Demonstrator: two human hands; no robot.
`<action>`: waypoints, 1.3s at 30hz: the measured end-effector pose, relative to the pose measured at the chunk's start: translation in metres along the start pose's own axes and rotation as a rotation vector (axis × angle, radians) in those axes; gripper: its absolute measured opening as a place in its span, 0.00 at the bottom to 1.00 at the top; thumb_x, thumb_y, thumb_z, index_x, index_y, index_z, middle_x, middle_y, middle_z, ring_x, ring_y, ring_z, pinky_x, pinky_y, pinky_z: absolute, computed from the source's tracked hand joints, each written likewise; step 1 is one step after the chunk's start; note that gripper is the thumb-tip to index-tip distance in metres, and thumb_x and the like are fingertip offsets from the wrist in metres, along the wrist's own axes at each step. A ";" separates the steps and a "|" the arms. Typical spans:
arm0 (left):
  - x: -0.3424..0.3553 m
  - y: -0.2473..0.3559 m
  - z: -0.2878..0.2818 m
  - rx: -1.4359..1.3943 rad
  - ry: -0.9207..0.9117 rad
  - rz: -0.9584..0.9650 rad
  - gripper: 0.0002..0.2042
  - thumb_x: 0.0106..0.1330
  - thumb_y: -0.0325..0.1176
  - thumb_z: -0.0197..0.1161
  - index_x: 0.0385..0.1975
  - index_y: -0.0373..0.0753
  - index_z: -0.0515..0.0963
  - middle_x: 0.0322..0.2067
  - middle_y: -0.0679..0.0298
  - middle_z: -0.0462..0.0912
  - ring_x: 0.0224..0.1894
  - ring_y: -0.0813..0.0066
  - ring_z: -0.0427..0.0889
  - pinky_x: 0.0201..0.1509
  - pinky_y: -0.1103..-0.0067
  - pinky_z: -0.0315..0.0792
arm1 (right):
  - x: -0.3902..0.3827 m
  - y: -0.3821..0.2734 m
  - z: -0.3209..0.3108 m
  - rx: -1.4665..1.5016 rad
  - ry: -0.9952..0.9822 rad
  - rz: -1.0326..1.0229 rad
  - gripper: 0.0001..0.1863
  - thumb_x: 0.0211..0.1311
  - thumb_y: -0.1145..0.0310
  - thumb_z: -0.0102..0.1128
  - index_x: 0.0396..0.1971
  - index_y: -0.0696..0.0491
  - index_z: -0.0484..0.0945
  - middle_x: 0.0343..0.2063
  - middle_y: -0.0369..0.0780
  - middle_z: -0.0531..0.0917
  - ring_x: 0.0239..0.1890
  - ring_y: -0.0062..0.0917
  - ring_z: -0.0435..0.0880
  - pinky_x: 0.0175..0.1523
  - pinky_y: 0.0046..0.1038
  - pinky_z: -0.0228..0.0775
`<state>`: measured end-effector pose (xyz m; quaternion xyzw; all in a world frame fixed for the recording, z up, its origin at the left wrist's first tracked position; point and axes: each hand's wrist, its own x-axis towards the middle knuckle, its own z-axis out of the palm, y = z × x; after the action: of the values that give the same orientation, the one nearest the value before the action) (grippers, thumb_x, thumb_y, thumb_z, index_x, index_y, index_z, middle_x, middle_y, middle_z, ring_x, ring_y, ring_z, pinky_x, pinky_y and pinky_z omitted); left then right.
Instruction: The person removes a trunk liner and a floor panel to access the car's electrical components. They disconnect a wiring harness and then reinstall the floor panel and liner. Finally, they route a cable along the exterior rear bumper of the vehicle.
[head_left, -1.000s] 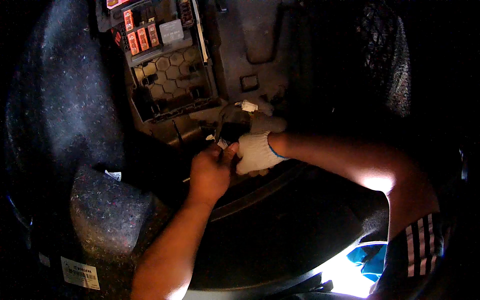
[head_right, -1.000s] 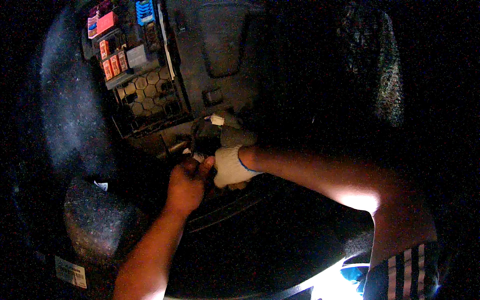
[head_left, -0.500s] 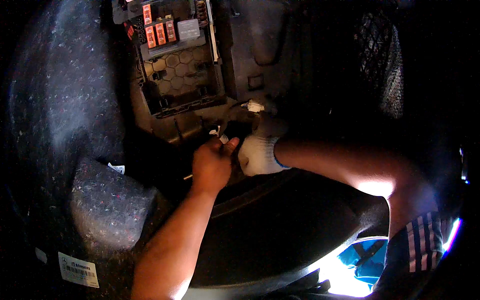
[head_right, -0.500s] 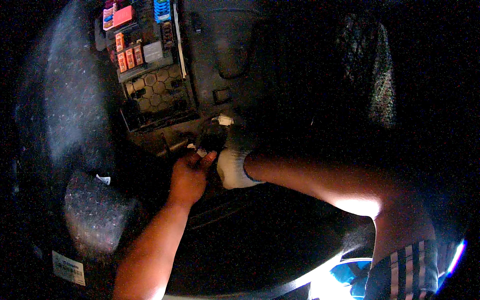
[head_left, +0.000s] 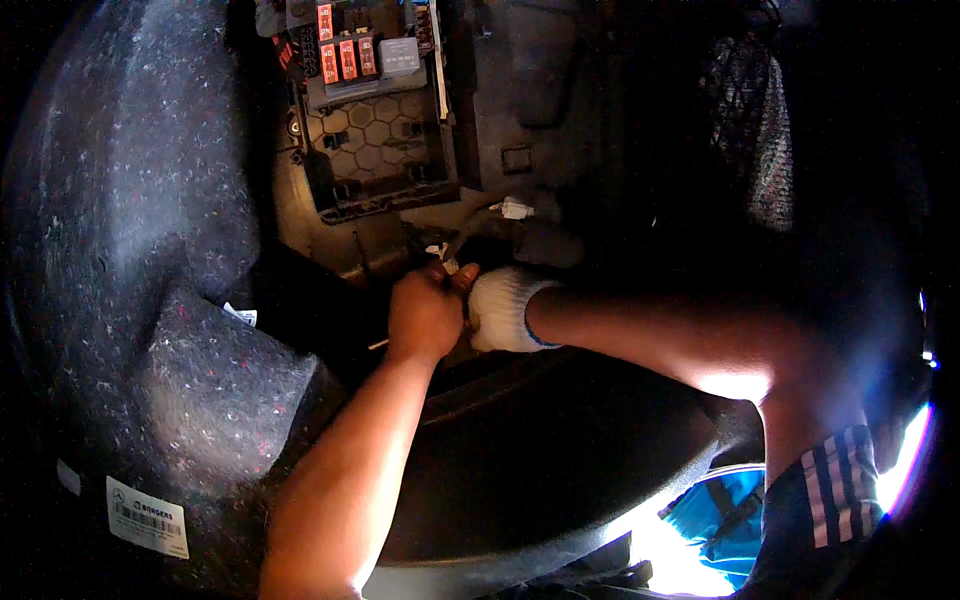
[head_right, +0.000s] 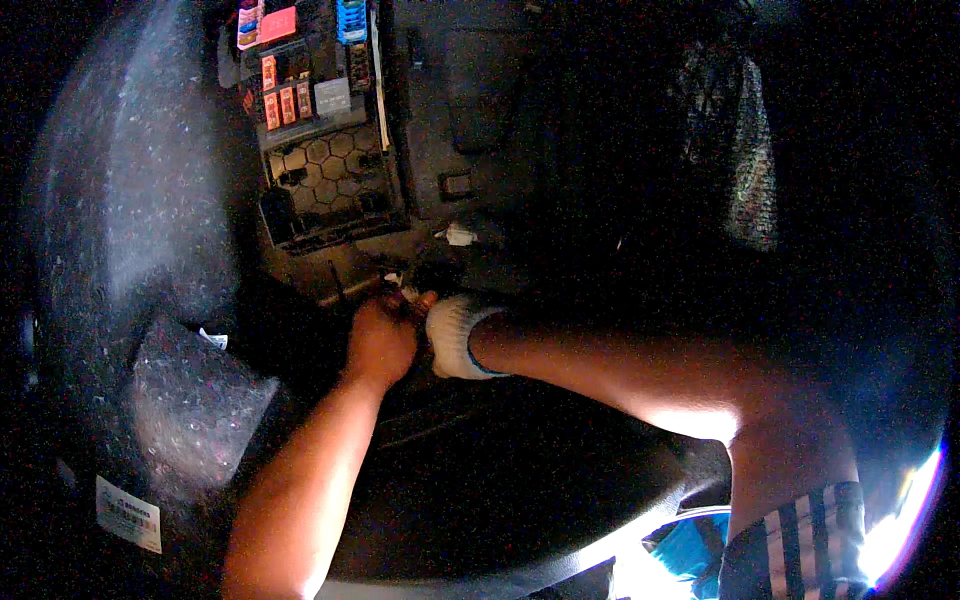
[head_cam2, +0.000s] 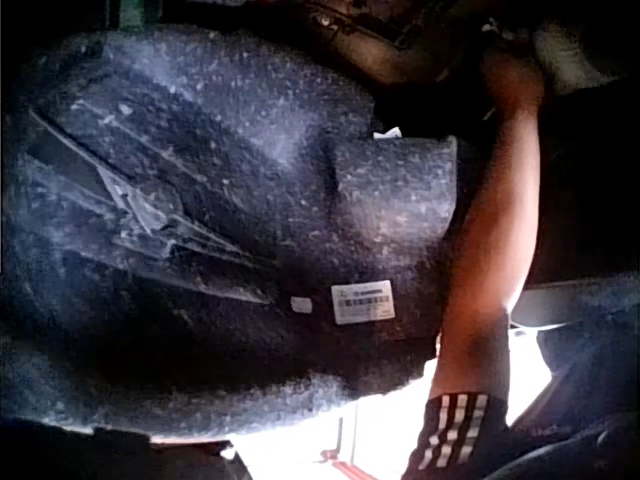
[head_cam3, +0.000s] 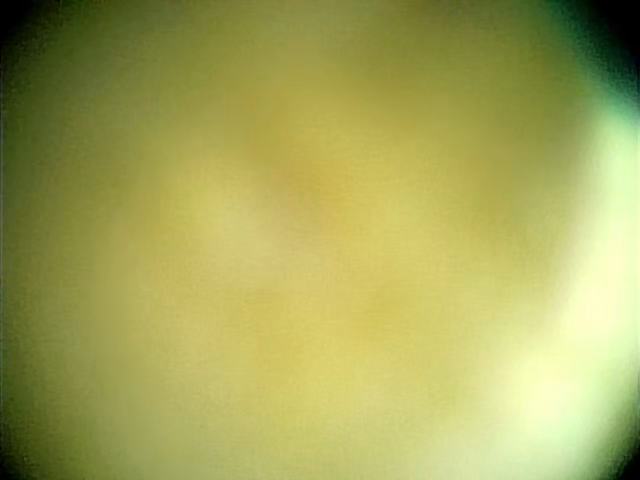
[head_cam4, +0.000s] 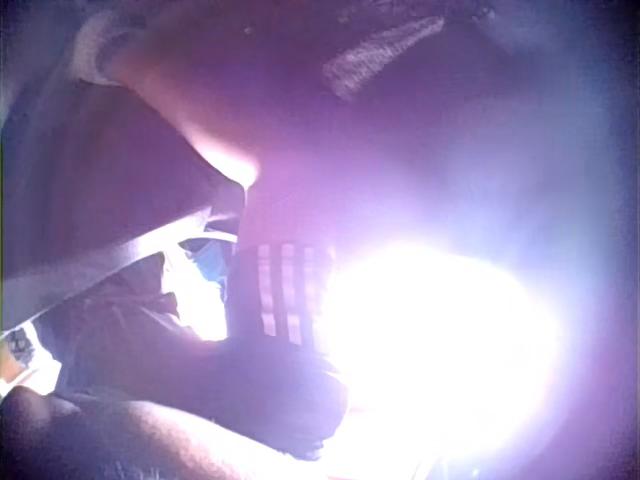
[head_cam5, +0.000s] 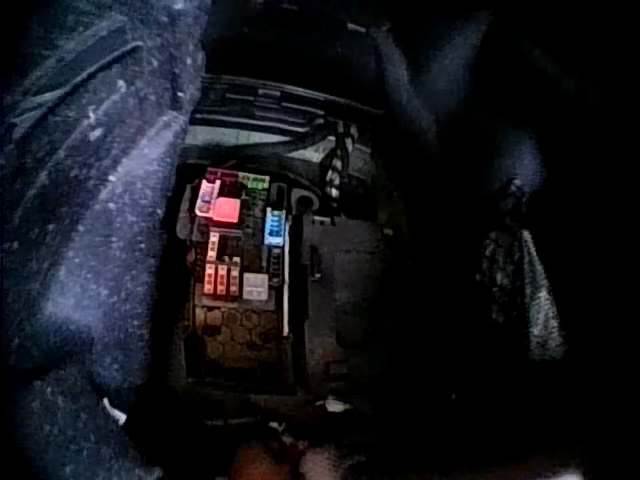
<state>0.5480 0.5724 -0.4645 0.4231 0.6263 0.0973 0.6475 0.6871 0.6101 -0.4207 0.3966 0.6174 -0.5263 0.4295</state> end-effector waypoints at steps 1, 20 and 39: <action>0.000 -0.002 0.001 0.038 0.013 0.029 0.21 0.69 0.48 0.68 0.34 0.30 0.82 0.30 0.40 0.84 0.37 0.38 0.84 0.40 0.59 0.76 | 0.000 0.000 0.000 -0.002 0.007 -0.020 0.17 0.55 0.56 0.63 0.34 0.54 0.89 0.34 0.49 0.88 0.39 0.44 0.87 0.46 0.43 0.79; 0.005 -0.006 -0.002 0.103 0.030 0.013 0.17 0.67 0.46 0.70 0.38 0.35 0.86 0.34 0.42 0.86 0.40 0.39 0.85 0.44 0.57 0.76 | 0.013 0.021 0.004 -0.236 0.084 -0.530 0.13 0.56 0.68 0.62 0.41 0.48 0.87 0.38 0.44 0.89 0.42 0.44 0.88 0.47 0.43 0.80; 0.020 -0.015 -0.002 -0.077 -0.119 0.017 0.16 0.67 0.44 0.70 0.42 0.36 0.86 0.40 0.46 0.88 0.45 0.46 0.87 0.50 0.64 0.77 | 0.017 0.000 0.015 -0.588 0.090 -0.431 0.12 0.60 0.65 0.62 0.42 0.50 0.85 0.37 0.46 0.89 0.41 0.41 0.89 0.40 0.44 0.81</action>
<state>0.5445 0.5769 -0.4890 0.4083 0.5788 0.1013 0.6986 0.6840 0.5962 -0.4376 0.1396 0.8301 -0.3866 0.3767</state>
